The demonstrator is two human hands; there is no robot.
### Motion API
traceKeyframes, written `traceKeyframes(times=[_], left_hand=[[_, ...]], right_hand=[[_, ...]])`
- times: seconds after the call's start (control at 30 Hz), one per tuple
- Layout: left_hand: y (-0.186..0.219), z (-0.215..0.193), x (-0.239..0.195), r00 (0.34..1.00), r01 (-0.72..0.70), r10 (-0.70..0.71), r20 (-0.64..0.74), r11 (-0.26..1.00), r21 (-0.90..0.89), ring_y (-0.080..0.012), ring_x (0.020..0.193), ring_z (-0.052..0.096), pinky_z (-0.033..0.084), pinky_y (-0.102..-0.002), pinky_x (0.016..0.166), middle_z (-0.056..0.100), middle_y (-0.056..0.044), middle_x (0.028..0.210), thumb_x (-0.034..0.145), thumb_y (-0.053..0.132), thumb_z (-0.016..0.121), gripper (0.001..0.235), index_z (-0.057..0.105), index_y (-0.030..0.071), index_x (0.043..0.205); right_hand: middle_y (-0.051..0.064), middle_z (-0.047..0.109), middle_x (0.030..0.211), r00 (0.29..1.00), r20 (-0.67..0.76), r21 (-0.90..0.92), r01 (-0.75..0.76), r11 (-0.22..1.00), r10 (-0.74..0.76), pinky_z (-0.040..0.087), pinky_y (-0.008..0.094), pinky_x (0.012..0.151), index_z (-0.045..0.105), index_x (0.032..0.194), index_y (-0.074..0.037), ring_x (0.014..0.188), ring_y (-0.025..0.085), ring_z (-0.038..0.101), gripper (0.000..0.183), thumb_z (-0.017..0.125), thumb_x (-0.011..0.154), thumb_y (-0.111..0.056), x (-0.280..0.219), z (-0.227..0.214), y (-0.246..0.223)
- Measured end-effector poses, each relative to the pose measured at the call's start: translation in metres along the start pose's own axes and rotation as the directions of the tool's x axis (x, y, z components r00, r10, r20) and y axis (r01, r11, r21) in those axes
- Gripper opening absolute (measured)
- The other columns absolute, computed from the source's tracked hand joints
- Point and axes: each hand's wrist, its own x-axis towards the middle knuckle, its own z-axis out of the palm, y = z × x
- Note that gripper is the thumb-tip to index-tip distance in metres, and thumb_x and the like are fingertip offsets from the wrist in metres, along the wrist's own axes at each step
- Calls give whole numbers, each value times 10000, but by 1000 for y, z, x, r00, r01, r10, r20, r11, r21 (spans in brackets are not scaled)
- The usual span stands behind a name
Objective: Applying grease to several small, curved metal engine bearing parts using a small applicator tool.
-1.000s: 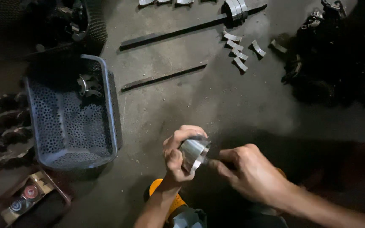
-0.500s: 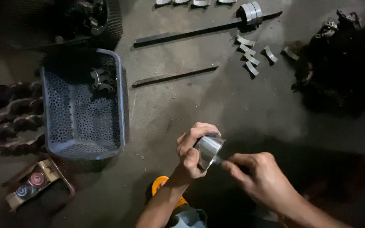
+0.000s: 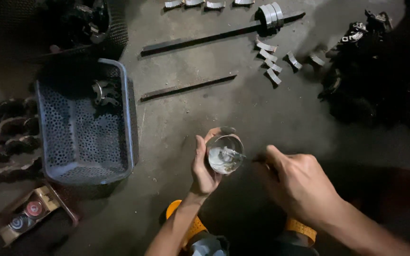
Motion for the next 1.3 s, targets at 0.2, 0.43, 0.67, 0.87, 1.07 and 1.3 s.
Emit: traceKeyframes(times=[0.2, 0.43, 0.67, 0.87, 1.07, 1.3], left_hand=[[0, -4, -3, 995, 96, -97, 12, 990, 104, -136, 850, 659, 564, -283, 704, 674, -122, 1057, 1026, 672, 159, 793, 554, 19, 1238], [4, 6, -6, 968, 249, -247, -37, 940, 233, -130, 805, 640, 511, -267, 730, 700, -76, 994, 1060, 566, 246, 678, 632, 10, 1108], [5, 2, -6, 965, 259, -253, -61, 957, 128, -119, 814, 594, 483, -274, 711, 669, -67, 966, 1080, 544, 241, 647, 620, 19, 1081], [8, 11, -8, 953, 301, -276, -127, 915, 269, -100, 724, 588, 463, -249, 635, 675, -45, 889, 1068, 542, 239, 661, 654, 27, 1040], [7, 9, -10, 929, 353, -323, -182, 920, 168, -102, 761, 560, 435, -248, 686, 668, -39, 895, 1075, 548, 273, 648, 652, 25, 1023], [0, 3, -11, 931, 351, -326, -165, 923, 159, -89, 739, 557, 433, -237, 670, 659, -33, 874, 1083, 548, 261, 637, 641, 39, 1025]], right_hand=[[61, 764, 750, 998, 57, -98, -16, 995, 21, 531, 386, 472, 683, 837, -129, 465, 259, 663, 66, 715, 826, -186, 10, -7, 7], [83, 790, 910, 970, 229, -177, 121, 977, -79, 591, 412, 544, 679, 1150, -134, 586, 281, 751, 331, 651, 822, -166, 25, -3, 11], [17, 739, 1002, 986, 142, -458, 143, 877, -87, 598, 401, 582, 637, 1026, -175, 747, 242, 732, 247, 685, 792, -239, 19, -6, 15], [66, 757, 954, 956, 184, -266, 274, 924, -231, 586, 408, 633, 658, 1011, -120, 769, 254, 707, 255, 670, 759, -151, 20, 11, 21], [34, 720, 982, 965, 187, -281, 230, 932, -182, 570, 420, 603, 662, 1016, -144, 752, 269, 701, 363, 734, 665, -198, 24, 7, 23], [101, 741, 1153, 952, 159, -278, 296, 914, -260, 606, 422, 733, 698, 1081, -139, 942, 294, 743, 402, 726, 687, -213, 25, 12, 39]])
